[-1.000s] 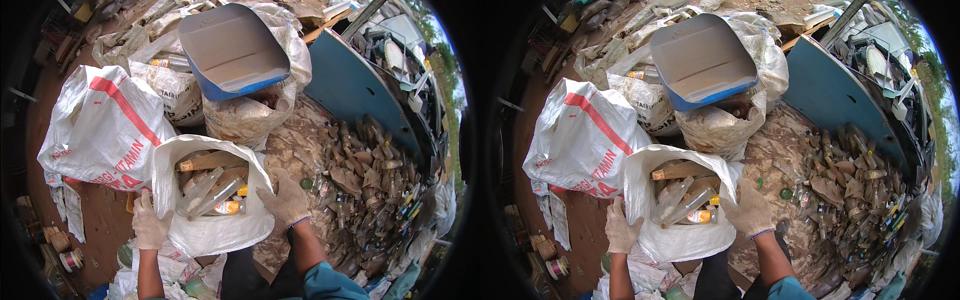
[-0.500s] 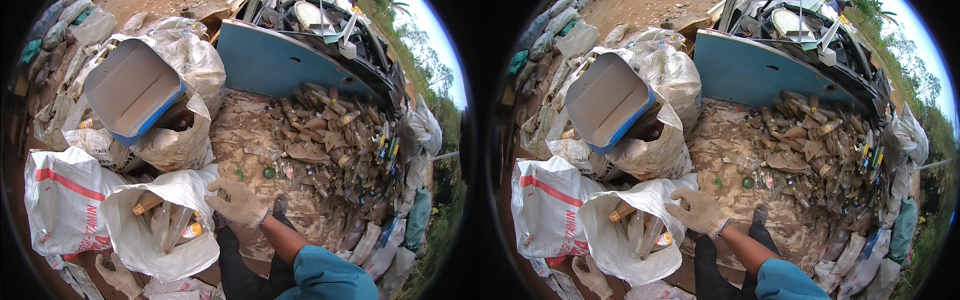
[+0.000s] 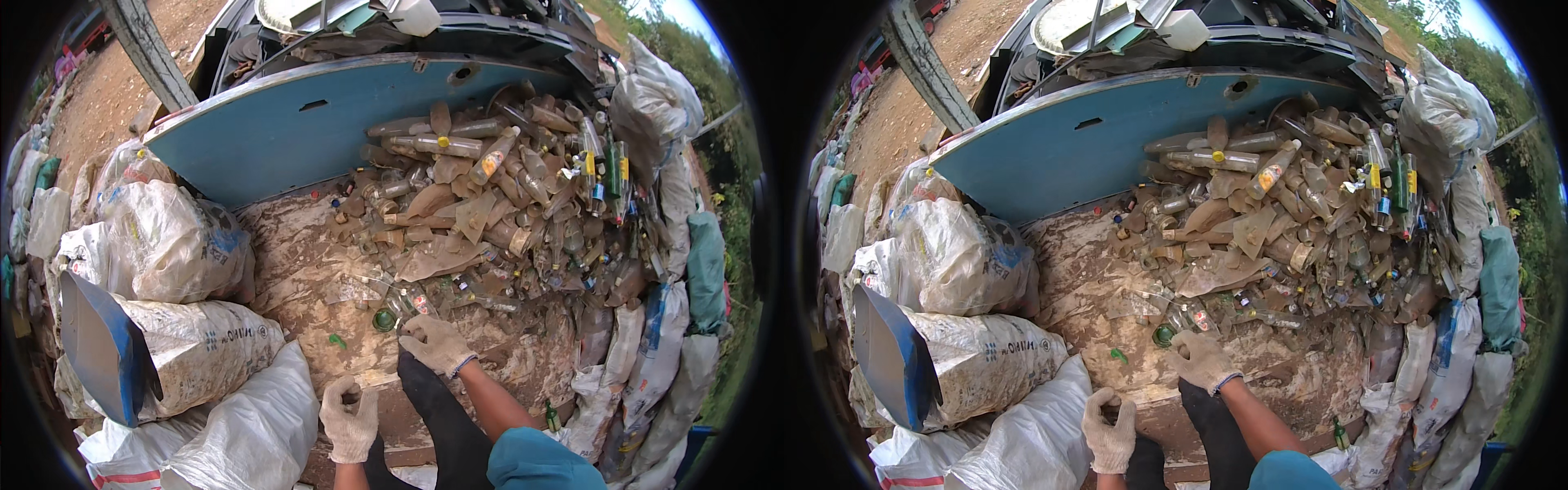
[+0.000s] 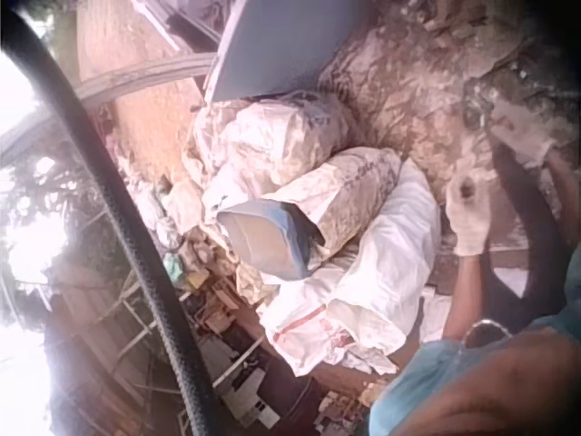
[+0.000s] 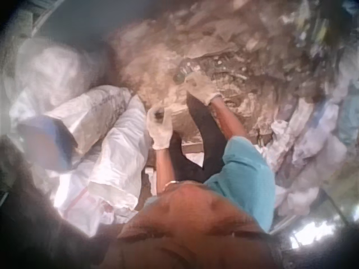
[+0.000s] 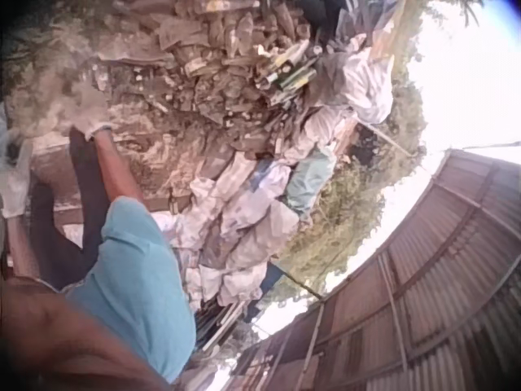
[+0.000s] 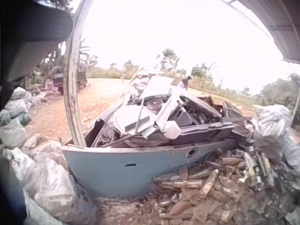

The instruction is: The person sorts plastic bottles from a large pile of mixed waste, picking them up by hand and placing them into a blue dustpan. The person then transfers the collected bottles from the dustpan into a large white sack.

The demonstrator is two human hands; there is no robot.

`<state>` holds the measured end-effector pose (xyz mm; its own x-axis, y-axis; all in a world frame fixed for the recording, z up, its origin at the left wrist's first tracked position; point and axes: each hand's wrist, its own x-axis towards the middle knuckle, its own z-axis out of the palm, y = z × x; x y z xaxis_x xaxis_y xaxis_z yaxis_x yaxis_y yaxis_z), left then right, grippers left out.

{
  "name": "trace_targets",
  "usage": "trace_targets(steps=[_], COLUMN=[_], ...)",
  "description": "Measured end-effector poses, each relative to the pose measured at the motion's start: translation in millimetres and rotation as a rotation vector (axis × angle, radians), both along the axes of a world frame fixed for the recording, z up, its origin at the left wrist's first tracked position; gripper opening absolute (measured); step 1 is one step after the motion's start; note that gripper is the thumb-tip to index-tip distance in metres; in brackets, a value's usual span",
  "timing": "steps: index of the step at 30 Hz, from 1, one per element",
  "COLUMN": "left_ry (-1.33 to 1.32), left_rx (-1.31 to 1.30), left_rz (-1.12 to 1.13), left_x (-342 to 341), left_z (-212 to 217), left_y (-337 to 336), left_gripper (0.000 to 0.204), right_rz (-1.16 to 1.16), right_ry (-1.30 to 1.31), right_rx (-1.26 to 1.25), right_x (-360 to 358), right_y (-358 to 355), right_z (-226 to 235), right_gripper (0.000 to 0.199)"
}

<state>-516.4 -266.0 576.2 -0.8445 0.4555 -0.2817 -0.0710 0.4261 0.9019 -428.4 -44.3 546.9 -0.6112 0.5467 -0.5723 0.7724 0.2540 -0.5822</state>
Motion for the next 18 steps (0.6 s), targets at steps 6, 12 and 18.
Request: trace_targets(steps=[6,12,18], left_ry=[0.279,0.762,0.398], left_rx=[-0.337,-0.575,-0.835], left_rz=[-0.57,-0.825,-0.921], left_x=[-66.3,-105.8,-104.9], left_z=[-198.4,-309.7,-347.0], left_y=[241.7,405.7,453.7], left_gripper=[0.07,0.092,0.09], right_rz=[-0.181,-0.006,0.126], right_ry=[-0.071,-0.144,-0.329], right_rx=[0.577,0.957,0.869], right_x=[2.5,-65.8,-86.0], right_y=[252.0,412.7,456.1], right_z=[-41.5,-93.8,-118.6], right_gripper=[0.066,0.082,0.062])
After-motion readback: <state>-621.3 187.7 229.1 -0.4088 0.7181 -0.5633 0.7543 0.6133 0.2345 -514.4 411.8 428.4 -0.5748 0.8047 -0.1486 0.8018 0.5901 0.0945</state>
